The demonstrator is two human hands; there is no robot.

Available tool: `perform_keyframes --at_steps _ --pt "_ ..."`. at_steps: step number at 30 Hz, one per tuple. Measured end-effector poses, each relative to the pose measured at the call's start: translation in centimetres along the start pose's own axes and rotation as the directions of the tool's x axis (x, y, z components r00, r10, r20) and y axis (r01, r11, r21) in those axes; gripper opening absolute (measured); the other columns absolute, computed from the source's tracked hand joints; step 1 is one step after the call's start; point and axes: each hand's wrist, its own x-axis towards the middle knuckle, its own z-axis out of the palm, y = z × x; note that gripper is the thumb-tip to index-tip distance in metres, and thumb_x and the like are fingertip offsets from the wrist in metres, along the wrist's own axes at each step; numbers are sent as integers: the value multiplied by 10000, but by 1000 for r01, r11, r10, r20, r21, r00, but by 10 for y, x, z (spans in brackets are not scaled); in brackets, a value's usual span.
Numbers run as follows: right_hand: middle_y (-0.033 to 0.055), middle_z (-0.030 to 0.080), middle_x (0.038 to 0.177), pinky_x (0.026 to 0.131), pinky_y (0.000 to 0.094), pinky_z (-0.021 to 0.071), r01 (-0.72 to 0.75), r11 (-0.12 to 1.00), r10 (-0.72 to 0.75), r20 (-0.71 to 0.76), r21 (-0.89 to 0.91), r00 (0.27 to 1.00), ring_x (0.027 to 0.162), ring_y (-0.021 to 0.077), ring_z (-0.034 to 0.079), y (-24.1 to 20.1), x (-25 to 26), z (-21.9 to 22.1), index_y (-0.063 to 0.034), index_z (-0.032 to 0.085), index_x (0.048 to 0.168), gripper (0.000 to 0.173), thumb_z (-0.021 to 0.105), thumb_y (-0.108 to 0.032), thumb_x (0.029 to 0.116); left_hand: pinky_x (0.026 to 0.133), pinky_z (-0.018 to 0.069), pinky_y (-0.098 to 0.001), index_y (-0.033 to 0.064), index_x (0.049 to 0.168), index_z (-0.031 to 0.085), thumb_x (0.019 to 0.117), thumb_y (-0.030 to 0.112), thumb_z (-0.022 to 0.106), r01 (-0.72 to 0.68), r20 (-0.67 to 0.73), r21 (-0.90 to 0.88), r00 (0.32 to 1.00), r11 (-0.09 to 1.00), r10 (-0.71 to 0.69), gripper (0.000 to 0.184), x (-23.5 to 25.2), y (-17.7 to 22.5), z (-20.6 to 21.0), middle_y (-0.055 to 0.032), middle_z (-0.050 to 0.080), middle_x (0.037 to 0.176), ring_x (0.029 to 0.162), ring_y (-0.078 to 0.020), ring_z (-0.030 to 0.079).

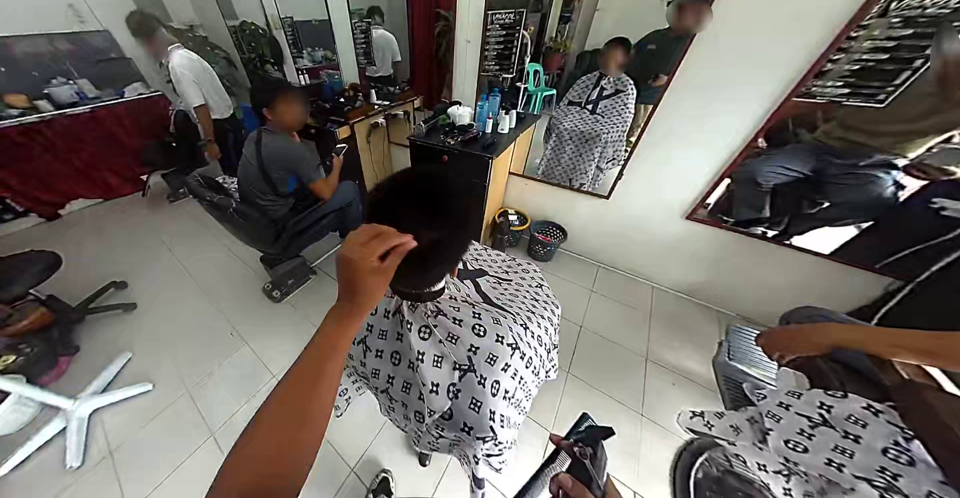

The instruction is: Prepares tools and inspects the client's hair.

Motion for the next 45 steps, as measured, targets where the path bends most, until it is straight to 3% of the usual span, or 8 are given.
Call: perform_keyframes --at_steps 3,9,15,22,27,34,41,45 --pt "85 713 1058 610 303 605 202 974 -217 168 97 962 682 141 689 42 21 -43 7 417 1384 487 533 29 911 766 544 -294 -43 1093 683 930 130 722 447 -169 -239 855 862 -490 240 -65 10 21 -127 647 1048 887 -144 633" --pt "87 741 1014 585 293 614 210 965 -227 101 157 969 643 144 700 40 13 -46 -13 493 1337 458 524 67 888 1040 434 -621 78 1307 685 857 308 803 134 -63 242 991 961 -122 519 -71 7 65 -312 517 1420 1274 -494 521" --pt "95 727 1125 581 286 611 245 954 -255 41 171 966 643 138 699 41 13 -37 -23 485 1337 451 487 86 899 684 508 -265 38 938 807 901 160 783 -133 -134 78 981 988 143 130 -14 -13 46 -122 639 778 717 -176 604" --pt "74 723 1134 579 288 614 263 946 -259 -47 189 965 658 135 703 51 6 -4 -50 500 1331 420 483 40 921 654 572 -236 20 1271 527 873 75 734 425 -108 -585 803 690 -586 452 -88 -42 42 0 645 970 758 -49 647" --pt "100 711 1162 569 292 609 247 951 -240 -58 186 969 665 151 703 59 3 23 -44 504 1336 449 528 32 894 812 588 -301 -80 1041 718 938 78 717 259 -176 -408 919 876 -353 189 -58 -47 28 -154 702 1010 900 -152 689" --pt "107 708 1175 573 291 613 259 943 -251 -61 208 966 657 148 703 71 -1 49 -36 509 1330 447 538 27 889 770 569 -341 -21 1412 533 871 212 812 273 -40 -472 943 838 -330 653 -48 -58 18 -194 600 1298 1029 -213 648" --pt "110 733 1030 571 295 612 263 949 -252 -82 172 964 628 154 695 76 -12 57 -22 518 1332 442 547 13 892 474 379 -196 62 585 528 1063 184 501 146 -170 -402 958 904 -230 494 -51 -61 25 13 472 546 481 -40 435" --pt "92 736 1025 573 290 611 261 948 -246 -104 180 964 628 141 695 82 -16 53 -32 509 1343 441 519 15 904 567 439 -173 -51 1019 679 942 235 712 218 -133 -456 942 863 -308 298 -74 -68 23 -13 581 718 615 -31 520"
